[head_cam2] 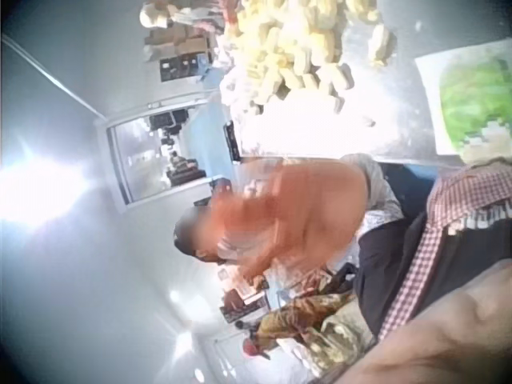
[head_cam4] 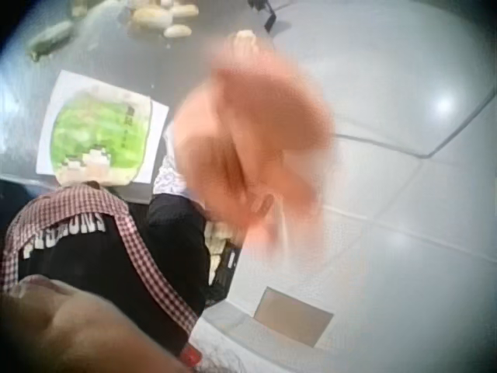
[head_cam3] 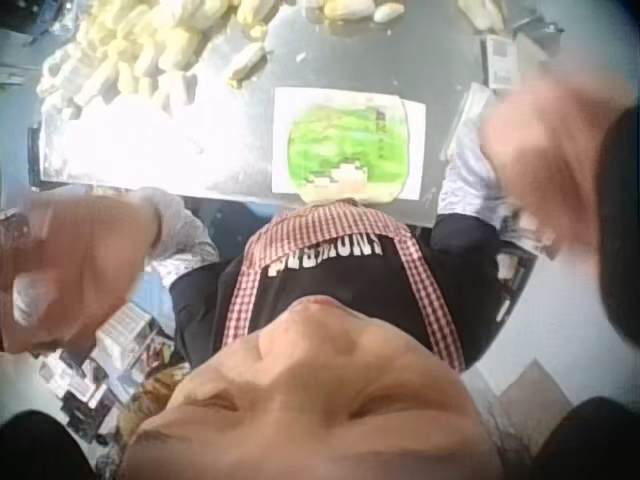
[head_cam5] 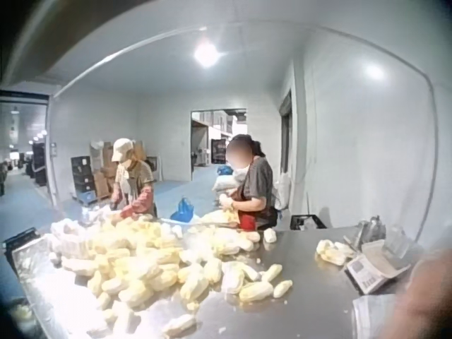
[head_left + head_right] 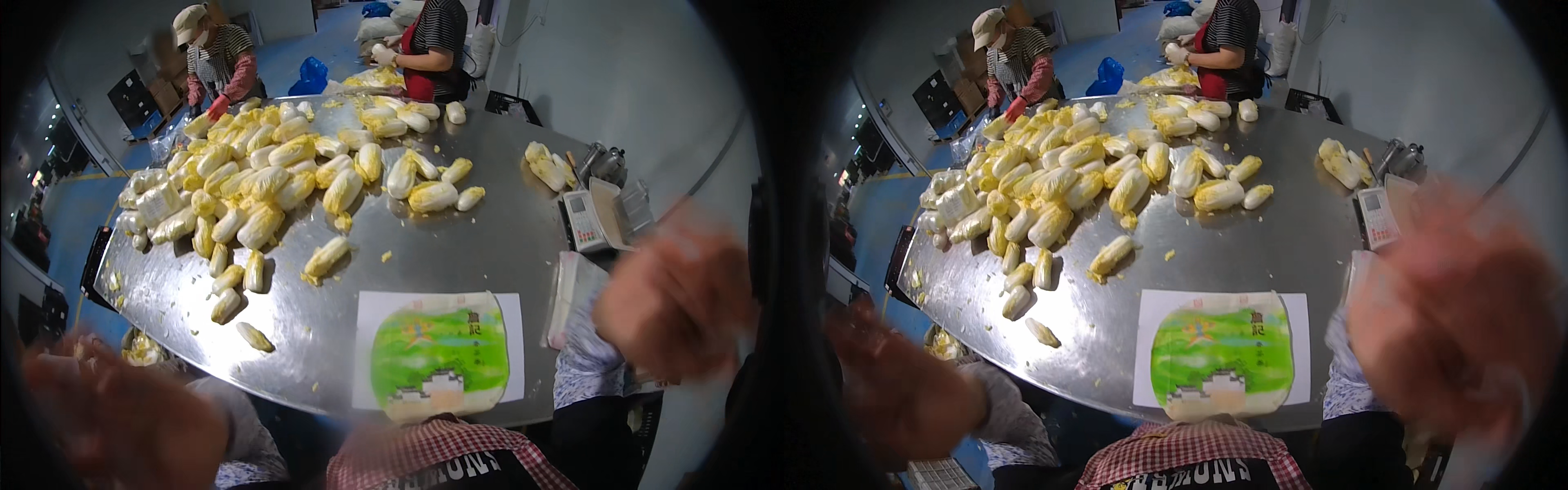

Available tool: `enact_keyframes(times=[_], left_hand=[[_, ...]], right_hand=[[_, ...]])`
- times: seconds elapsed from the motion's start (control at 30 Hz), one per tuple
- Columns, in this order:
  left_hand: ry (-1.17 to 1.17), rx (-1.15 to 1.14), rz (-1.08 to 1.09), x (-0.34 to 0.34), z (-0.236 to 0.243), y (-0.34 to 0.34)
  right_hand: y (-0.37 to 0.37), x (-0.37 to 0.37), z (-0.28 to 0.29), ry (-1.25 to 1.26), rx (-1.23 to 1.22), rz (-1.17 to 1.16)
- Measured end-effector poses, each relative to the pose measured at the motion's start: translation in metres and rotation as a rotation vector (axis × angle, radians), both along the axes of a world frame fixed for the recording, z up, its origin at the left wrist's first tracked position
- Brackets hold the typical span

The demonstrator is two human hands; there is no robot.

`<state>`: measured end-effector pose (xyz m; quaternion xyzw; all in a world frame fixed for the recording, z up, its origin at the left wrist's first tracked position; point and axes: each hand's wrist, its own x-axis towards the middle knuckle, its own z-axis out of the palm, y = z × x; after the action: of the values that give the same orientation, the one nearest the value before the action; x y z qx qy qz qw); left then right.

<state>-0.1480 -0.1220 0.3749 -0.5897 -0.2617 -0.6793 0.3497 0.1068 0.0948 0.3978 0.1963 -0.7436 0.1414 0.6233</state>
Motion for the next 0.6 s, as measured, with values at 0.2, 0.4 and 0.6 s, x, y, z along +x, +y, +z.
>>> enact_keyframes(times=[0.2, 0.4, 0.6], left_hand=[[-0.362, -1.149, 0.217, -0.117, -0.205, 0.121], [-0.023, -1.57, 0.749, -0.143, -0.348, 0.166], [0.013, -1.651, 0.818, -0.132, -0.381, 0.182]], right_hand=[[0.16, -0.137, -0.181, -0.755, -0.968, -0.071], [0.305, -0.134, -0.31, -1.073, -0.458, -0.978], [0.364, -0.165, -0.355, -1.329, 0.023, -1.389]])
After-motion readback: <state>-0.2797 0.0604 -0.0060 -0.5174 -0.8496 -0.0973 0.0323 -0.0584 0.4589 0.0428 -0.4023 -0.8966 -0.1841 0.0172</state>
